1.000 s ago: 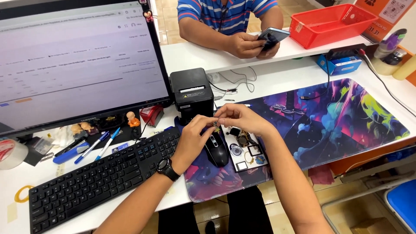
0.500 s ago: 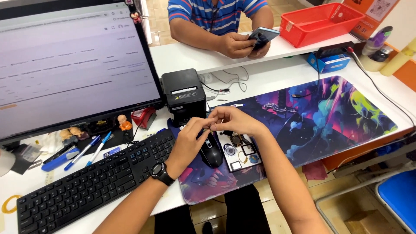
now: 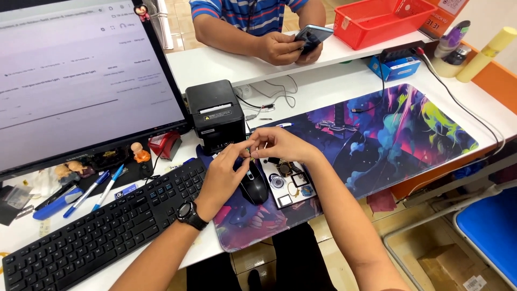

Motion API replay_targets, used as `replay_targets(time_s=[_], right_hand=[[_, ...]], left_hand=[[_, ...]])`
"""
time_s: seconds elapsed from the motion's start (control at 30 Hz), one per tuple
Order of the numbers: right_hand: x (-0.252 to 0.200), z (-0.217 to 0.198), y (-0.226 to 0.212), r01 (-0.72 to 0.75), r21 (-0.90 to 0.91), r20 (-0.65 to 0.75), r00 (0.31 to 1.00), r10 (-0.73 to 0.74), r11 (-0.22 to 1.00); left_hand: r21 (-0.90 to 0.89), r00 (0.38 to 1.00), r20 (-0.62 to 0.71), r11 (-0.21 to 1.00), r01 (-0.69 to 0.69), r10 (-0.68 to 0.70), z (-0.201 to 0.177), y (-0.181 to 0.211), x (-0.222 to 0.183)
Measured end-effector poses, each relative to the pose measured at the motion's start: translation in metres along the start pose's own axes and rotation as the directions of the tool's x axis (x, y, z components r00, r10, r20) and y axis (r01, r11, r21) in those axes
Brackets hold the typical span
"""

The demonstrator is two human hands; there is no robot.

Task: Repairing a small electronic device by connecting internal ribbon cables and applying adhesive bands to secure components.

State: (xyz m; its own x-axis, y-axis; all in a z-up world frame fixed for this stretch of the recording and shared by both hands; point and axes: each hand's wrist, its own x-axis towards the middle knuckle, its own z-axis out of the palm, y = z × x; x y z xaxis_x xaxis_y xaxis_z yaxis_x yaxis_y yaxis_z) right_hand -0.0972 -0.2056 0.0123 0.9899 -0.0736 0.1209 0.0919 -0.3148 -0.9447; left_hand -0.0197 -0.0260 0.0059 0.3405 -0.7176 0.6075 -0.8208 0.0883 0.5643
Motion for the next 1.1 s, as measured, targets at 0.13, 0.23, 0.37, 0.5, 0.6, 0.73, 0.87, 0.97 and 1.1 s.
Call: replay_targets(time_s=[0.13, 0.23, 0.37, 0.5, 0.6, 0.73, 0.87, 0.97, 1.1], right_hand=[[0.001, -0.001, -0.004, -0.016, -0.021, 0.003, 1.0, 0.016, 1.0], [-0.003, 0.001, -0.009, -0.048, -0.052, 0.002, 0.999, 0.048, 0.997], [-0.006, 0.003, -0.013, -0.039, -0.063, -0.008, 0.999, 0.039, 0.997], [-0.008, -0.012, -0.008, -0.049, -0.189, -0.166, 0.986, 0.017, 0.981], [-0.007, -0.025, 0.004, -0.116, -0.402, -0.254, 0.967, 0.011, 0.908], [-0.008, -0.017, 0.002, -0.169, -0.439, -0.222, 0.972, 0.075, 0.883], [-0.005, -0.011, 0.003, -0.175, -0.507, -0.183, 0.979, 0.093, 0.844], [-0.005, -0.01, -0.001, -0.166, -0.517, -0.203, 0.977, 0.068, 0.84], [-0.014, -0.016, 0.004, -0.164, -0.496, -0.277, 0.961, 0.024, 0.853]], left_hand=[[0.019, 1.0, 0.004, 1.0, -0.01, 0.01, 0.004, -0.008, 0.0], [0.01, 1.0, 0.02, 1.0, 0.0, 0.0, 0.005, -0.006, -0.001], [0.108, 0.997, 0.003, 0.991, -0.081, 0.081, 0.006, -0.011, -0.006], [0.176, 0.996, -0.025, 0.981, -0.081, 0.087, 0.004, -0.014, -0.003], [0.179, 0.997, -0.043, 0.982, -0.061, 0.069, 0.004, -0.017, -0.003], [0.145, 0.999, -0.034, 0.989, -0.026, 0.031, 0.001, -0.015, -0.003], [0.163, 0.999, -0.033, 0.986, -0.025, 0.03, 0.0, -0.017, -0.003], [0.175, 0.999, -0.036, 0.984, -0.027, 0.034, 0.0, -0.019, -0.003], [0.198, 0.997, -0.043, 0.979, -0.055, 0.065, 0.0, -0.023, -0.003]])
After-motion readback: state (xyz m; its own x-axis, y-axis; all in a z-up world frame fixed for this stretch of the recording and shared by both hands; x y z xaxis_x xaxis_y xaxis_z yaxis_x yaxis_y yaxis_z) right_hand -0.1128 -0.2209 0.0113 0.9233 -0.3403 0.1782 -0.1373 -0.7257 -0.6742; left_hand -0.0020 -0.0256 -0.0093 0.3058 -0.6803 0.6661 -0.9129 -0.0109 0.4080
